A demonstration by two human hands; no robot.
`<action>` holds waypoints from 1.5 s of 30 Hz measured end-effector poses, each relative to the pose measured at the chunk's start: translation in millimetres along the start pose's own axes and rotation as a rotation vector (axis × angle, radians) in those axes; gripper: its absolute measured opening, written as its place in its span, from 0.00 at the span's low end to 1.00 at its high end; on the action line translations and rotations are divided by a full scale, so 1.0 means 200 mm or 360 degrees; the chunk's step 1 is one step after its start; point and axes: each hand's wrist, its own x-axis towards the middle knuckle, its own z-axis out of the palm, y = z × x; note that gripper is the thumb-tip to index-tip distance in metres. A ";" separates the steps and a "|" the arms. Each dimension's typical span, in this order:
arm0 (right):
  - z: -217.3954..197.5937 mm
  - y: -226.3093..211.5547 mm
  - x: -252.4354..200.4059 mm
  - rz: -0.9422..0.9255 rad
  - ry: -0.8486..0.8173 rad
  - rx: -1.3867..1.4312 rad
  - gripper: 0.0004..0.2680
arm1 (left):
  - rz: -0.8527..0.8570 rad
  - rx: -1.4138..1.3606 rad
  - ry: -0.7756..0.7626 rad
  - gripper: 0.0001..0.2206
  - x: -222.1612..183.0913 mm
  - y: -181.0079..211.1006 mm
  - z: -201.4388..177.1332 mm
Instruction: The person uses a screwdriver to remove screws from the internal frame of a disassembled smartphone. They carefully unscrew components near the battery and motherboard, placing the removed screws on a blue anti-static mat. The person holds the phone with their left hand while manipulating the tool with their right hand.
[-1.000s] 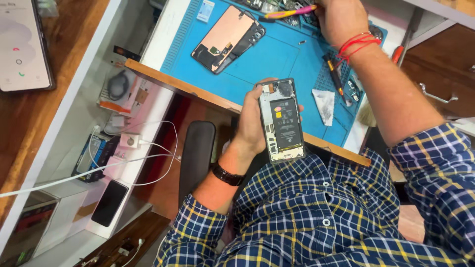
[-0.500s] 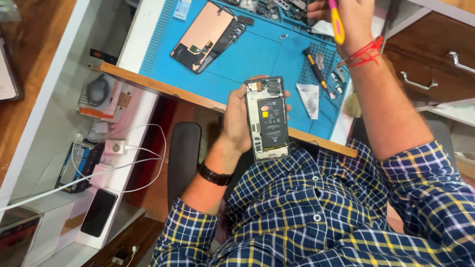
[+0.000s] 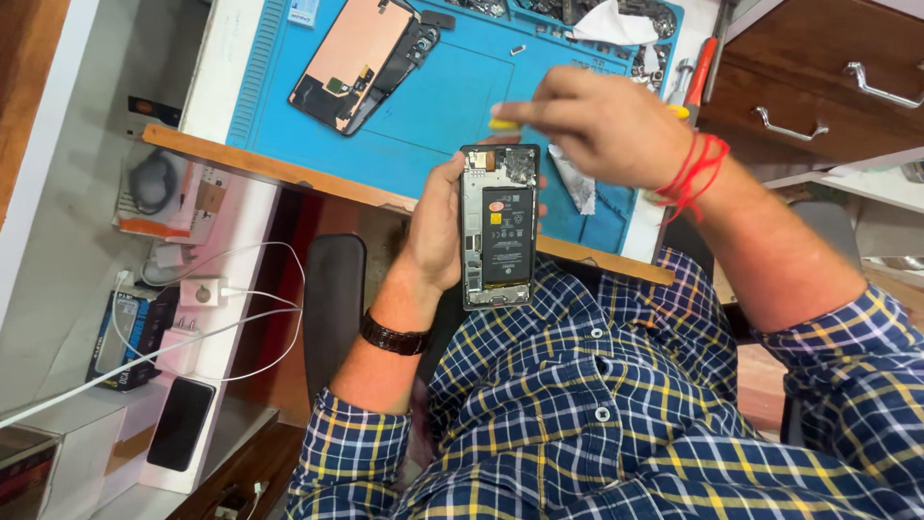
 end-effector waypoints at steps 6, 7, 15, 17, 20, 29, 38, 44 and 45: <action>0.08 -0.10 0.07 -0.0150 -0.0014 -0.0372 0.18 | -0.0038 -0.0006 -0.0048 0.28 0.00 -0.02 -0.03; 0.09 -0.10 0.06 -0.0149 -0.0016 -0.0385 0.17 | -0.0053 -0.0013 -0.0016 0.28 0.00 -0.02 -0.03; -0.02 -0.02 -0.05 -0.0084 -0.0123 -0.0399 0.19 | -0.0080 0.0047 0.0128 0.26 0.02 0.00 0.00; 0.00 -0.04 -0.02 -0.0091 -0.0061 -0.0371 0.18 | -0.0129 0.0102 0.0175 0.30 0.02 -0.01 -0.01; 0.08 -0.07 0.01 -0.0182 0.0047 -0.0376 0.18 | -0.0139 0.0097 0.0064 0.31 0.01 -0.02 -0.02; -0.01 -0.03 -0.11 0.0012 -0.0105 -0.0450 0.16 | -0.0115 0.0099 0.0096 0.27 0.02 0.00 0.00; -0.06 -0.04 -0.12 -0.0112 -0.0158 -0.0478 0.19 | -0.0042 0.0265 0.0136 0.28 0.01 0.01 0.01; 0.08 -0.08 -0.05 -0.0133 -0.0018 -0.0498 0.20 | -0.0160 0.0116 0.0153 0.28 0.02 0.01 0.03; 0.04 -0.07 -0.07 -0.0151 -0.0064 -0.0510 0.21 | -0.0124 0.0187 0.0159 0.28 0.02 0.01 0.03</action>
